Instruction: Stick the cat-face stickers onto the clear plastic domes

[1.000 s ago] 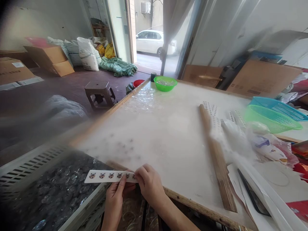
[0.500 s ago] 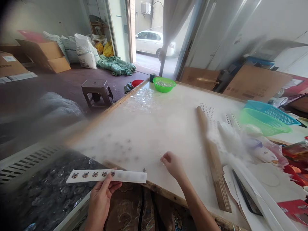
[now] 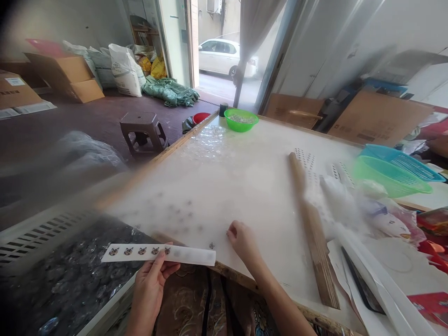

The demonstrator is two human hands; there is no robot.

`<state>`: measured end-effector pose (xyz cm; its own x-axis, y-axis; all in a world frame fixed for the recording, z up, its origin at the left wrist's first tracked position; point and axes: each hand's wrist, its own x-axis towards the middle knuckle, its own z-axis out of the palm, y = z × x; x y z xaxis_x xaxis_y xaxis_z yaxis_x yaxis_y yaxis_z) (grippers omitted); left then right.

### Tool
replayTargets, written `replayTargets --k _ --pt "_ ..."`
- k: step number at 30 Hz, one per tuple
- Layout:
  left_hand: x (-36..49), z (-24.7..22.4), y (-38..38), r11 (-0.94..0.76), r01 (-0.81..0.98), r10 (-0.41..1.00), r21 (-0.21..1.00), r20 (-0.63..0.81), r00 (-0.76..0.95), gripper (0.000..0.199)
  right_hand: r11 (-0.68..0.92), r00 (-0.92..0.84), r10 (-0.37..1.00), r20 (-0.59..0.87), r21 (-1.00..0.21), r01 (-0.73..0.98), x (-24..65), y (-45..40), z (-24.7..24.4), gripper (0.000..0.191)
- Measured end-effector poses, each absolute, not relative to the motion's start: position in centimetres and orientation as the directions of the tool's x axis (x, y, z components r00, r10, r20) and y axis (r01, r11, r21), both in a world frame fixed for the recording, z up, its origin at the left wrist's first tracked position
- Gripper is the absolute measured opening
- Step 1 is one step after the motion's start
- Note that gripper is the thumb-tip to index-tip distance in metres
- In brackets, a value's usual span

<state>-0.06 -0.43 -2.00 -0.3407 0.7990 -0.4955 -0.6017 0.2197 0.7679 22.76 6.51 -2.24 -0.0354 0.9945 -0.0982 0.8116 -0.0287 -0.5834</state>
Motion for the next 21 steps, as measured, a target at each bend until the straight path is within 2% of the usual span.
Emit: replayTargets --k 3,10,14,17,21 --pt "0.2 -1.8 -0.5 0.232 -0.602 0.796 0.764 -0.505 -0.334 0.043 0.016 -0.059 0.996 -0.066 -0.525 0.851 21.3 6.4 -2.1 0.009" --pt "1.7 -1.7 -1.0 0.266 -0.545 0.831 0.795 -0.475 -0.289 0.055 0.03 -0.098 0.992 -0.085 -0.583 0.812 20.2 6.4 -1.3 0.012" --pt "2.4 -1.1 -1.3 0.326 -0.477 0.855 0.816 -0.47 -0.22 0.067 0.056 -0.074 0.997 -0.008 -0.571 0.819 20.1 5.7 -0.2 0.008" --pt "2.7 -0.6 -1.6 0.38 -0.396 0.864 0.836 -0.474 -0.172 0.067 0.109 -0.135 0.991 0.014 -0.67 0.734 18.9 4.9 1.0 0.007" --pt "2.6 -1.4 -1.7 0.396 -0.387 0.872 0.833 -0.473 -0.126 0.066 0.198 -0.346 0.938 0.005 -0.827 0.526 16.2 3.5 1.6 0.009"
